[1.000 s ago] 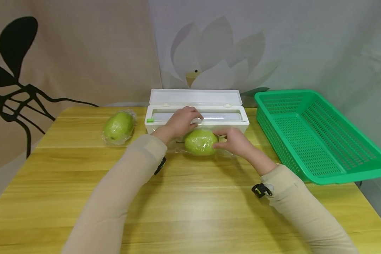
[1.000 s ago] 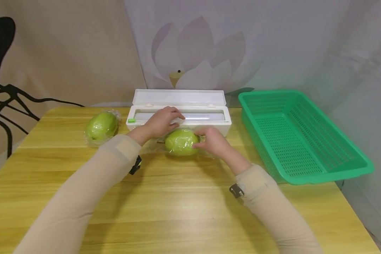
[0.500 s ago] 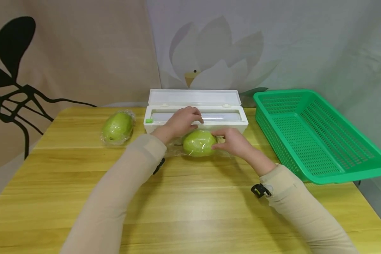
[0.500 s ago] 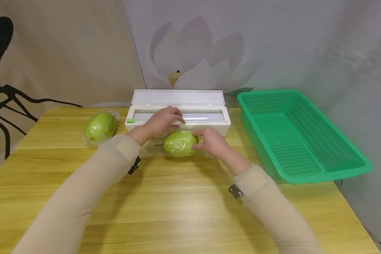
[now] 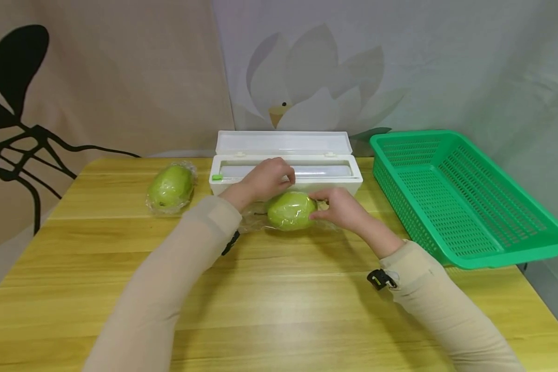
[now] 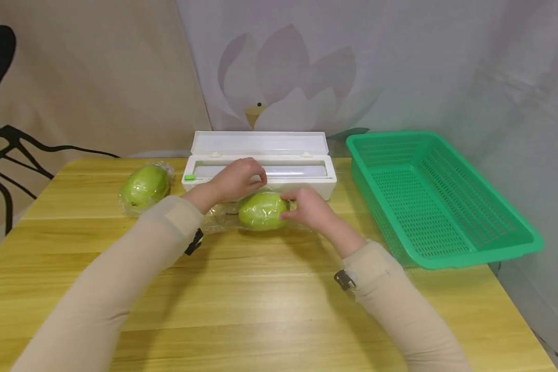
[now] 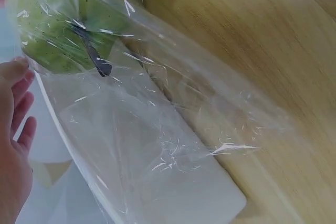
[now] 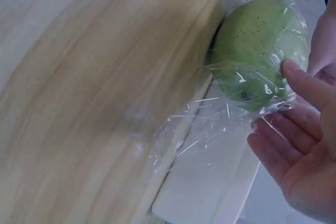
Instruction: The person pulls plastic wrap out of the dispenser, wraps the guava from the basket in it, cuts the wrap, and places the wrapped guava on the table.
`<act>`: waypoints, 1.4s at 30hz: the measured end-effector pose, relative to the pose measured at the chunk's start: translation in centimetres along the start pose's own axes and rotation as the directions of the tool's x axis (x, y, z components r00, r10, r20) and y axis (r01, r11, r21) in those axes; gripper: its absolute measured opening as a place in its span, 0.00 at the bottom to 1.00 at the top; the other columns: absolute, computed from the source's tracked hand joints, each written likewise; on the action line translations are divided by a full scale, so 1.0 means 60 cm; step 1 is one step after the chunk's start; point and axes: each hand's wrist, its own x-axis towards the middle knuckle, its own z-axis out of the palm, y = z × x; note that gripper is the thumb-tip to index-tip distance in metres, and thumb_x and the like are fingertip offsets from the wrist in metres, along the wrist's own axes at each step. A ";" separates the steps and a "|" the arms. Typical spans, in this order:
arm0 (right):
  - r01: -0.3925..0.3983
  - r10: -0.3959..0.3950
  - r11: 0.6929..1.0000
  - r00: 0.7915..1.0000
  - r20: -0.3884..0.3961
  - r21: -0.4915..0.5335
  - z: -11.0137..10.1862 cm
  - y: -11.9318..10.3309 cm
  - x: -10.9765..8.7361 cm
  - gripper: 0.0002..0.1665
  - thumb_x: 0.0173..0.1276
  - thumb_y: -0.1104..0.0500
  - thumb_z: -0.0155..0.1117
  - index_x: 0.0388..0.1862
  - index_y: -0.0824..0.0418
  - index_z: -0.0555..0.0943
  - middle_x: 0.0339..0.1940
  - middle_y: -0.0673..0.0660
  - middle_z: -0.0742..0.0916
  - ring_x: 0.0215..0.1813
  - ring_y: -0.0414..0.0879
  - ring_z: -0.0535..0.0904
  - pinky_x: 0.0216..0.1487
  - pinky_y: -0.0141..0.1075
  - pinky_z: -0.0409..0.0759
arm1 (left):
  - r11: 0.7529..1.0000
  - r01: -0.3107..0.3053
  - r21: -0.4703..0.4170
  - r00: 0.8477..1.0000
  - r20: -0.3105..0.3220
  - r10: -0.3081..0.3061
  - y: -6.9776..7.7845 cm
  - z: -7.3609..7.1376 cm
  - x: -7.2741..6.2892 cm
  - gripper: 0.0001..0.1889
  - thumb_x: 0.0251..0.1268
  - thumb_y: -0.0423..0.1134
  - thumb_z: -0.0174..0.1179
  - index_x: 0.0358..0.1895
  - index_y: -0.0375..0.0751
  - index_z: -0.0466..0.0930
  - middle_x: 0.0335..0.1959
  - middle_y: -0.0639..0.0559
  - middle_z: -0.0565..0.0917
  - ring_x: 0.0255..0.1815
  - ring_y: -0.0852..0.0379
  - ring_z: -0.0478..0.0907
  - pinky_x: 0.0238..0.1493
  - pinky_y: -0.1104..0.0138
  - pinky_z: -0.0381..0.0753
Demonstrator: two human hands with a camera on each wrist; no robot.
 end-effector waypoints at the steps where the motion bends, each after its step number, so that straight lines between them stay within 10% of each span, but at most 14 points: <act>1: -0.003 0.003 1.000 1.000 0.002 0.000 0.000 0.000 0.000 0.29 0.52 0.60 0.73 0.52 0.70 0.79 0.50 0.65 0.84 0.52 0.57 0.81 0.53 0.46 0.79 | 1.000 -0.004 -0.014 1.000 0.006 0.004 0.002 -0.001 -0.001 0.06 0.65 0.35 0.56 0.38 0.40 0.83 0.41 0.49 0.84 0.48 0.52 0.78 0.57 0.62 0.75; 19: -0.076 0.077 0.997 0.996 0.055 -0.017 0.001 -0.015 0.006 0.29 0.53 0.59 0.73 0.53 0.69 0.79 0.49 0.64 0.85 0.51 0.56 0.81 0.53 0.45 0.79 | 0.968 0.045 -0.248 0.998 0.042 -0.036 0.018 0.000 -0.059 0.11 0.62 0.39 0.60 0.42 0.36 0.84 0.39 0.46 0.86 0.41 0.55 0.82 0.46 0.65 0.81; 32: -0.136 0.136 0.991 0.991 0.008 -0.010 0.007 -0.017 -0.009 0.41 0.53 0.59 0.73 0.63 0.71 0.67 0.59 0.68 0.78 0.63 0.61 0.73 0.65 0.49 0.70 | 0.979 -0.010 -0.204 0.999 0.032 0.017 0.030 0.010 -0.107 0.31 0.53 0.36 0.67 0.61 0.34 0.69 0.59 0.42 0.77 0.61 0.48 0.73 0.65 0.59 0.70; 42: 0.120 -0.097 0.986 0.977 0.188 -0.115 0.026 -0.036 -0.009 0.53 0.58 0.51 0.69 0.72 0.70 0.52 0.74 0.67 0.59 0.74 0.60 0.56 0.73 0.49 0.57 | 0.989 -0.062 -0.138 0.998 -0.003 0.062 0.031 0.018 -0.119 0.28 0.59 0.36 0.63 0.63 0.37 0.67 0.59 0.43 0.77 0.59 0.49 0.75 0.62 0.60 0.73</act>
